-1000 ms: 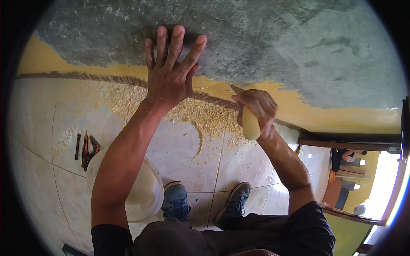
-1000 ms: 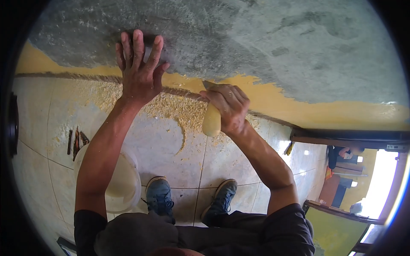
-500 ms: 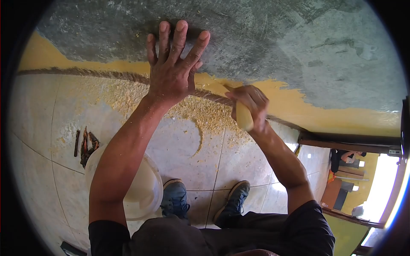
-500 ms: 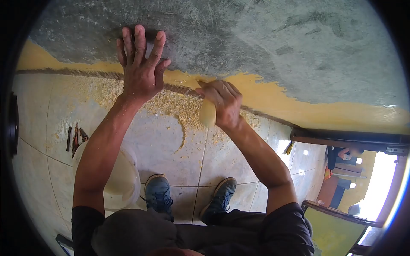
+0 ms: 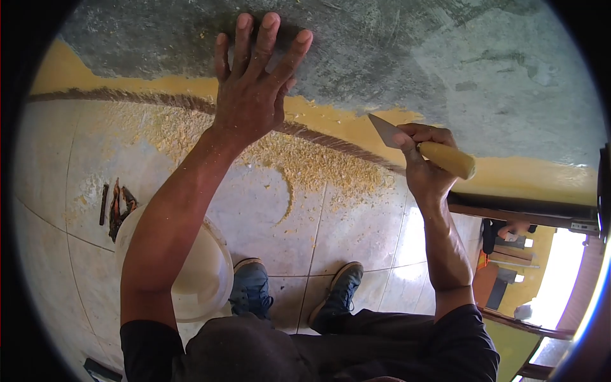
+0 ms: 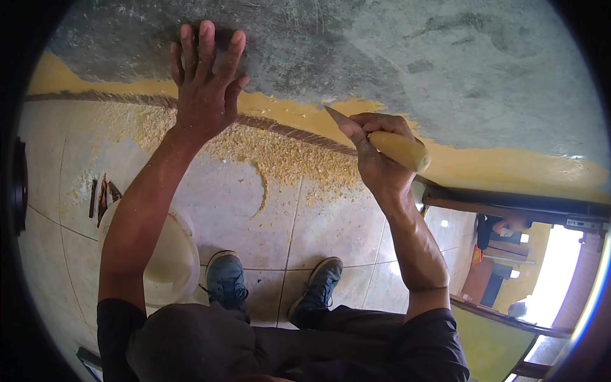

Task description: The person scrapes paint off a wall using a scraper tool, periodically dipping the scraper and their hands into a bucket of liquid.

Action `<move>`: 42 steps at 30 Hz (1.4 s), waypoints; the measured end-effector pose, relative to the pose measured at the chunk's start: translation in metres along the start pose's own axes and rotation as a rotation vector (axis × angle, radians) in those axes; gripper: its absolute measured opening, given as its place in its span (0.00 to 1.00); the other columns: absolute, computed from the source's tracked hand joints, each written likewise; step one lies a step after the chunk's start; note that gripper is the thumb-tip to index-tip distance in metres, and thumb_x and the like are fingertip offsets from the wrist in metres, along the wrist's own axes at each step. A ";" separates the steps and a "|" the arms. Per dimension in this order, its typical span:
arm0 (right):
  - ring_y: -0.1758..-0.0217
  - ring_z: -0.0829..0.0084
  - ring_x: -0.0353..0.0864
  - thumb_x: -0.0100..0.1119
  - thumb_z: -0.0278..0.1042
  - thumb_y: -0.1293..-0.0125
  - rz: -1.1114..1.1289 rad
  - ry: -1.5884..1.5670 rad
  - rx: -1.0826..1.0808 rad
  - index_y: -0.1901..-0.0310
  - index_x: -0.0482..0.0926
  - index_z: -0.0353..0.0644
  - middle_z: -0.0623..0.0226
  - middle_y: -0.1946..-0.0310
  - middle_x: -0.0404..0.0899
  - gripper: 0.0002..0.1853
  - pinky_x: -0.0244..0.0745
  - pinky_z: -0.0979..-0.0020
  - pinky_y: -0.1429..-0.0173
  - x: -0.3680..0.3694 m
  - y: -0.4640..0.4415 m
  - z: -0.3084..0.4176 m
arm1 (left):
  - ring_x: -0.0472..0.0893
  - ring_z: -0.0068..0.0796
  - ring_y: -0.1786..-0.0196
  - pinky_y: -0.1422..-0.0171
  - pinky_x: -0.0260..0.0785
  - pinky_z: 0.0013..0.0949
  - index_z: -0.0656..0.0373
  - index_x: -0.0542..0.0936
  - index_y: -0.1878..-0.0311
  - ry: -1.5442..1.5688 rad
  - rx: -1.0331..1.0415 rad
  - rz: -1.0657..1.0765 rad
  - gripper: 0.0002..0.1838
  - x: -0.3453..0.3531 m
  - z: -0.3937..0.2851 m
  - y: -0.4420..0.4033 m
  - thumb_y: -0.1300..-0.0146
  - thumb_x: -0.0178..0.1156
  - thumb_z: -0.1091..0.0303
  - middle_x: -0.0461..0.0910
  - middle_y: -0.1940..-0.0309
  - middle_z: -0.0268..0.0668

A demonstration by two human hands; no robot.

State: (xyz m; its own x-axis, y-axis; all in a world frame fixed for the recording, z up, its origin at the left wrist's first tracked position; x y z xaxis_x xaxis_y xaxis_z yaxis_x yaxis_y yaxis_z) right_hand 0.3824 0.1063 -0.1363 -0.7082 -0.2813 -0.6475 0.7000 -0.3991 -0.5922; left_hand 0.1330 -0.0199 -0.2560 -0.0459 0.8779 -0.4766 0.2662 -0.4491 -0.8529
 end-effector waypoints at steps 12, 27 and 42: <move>0.56 0.69 0.90 0.73 0.16 0.39 0.029 -0.249 0.238 0.61 0.75 0.37 0.55 0.60 0.88 0.13 0.86 0.70 0.50 -0.030 -0.015 0.027 | 0.36 0.57 0.14 0.16 0.32 0.64 0.35 0.57 0.17 0.000 -0.035 0.043 0.41 -0.004 -0.003 -0.001 0.30 0.64 0.61 0.37 0.14 0.44; 0.70 0.70 0.88 0.76 0.18 0.44 -0.072 0.244 -0.533 0.67 0.77 0.38 0.61 0.71 0.86 0.13 0.80 0.75 0.71 0.007 -0.038 0.024 | 0.36 0.45 0.12 0.15 0.33 0.62 0.27 0.54 0.17 0.084 -0.065 -0.020 0.49 -0.004 -0.005 -0.002 0.36 0.68 0.68 0.36 0.13 0.35; 0.66 0.62 0.88 0.69 0.15 0.48 0.176 0.149 -0.401 0.64 0.81 0.38 0.61 0.66 0.86 0.11 0.84 0.65 0.65 0.039 -0.020 0.001 | 0.30 0.68 0.16 0.17 0.27 0.70 0.52 0.44 0.15 -0.052 0.029 0.092 0.51 0.011 -0.008 0.009 0.31 0.65 0.51 0.28 0.16 0.58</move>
State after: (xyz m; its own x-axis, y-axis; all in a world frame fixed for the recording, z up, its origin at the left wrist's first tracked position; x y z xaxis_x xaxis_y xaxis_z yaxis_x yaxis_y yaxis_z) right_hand 0.3412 0.1029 -0.1492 -0.5750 -0.1739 -0.7995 0.8095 0.0211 -0.5868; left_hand 0.1421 -0.0128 -0.2673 -0.0726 0.8232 -0.5630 0.2440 -0.5327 -0.8104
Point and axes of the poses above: each hand's wrist, its own y-axis away from the middle knuckle, its own x-axis out of the palm, z = x × y, the point moved 1 cm from there along -y, towards the middle knuckle
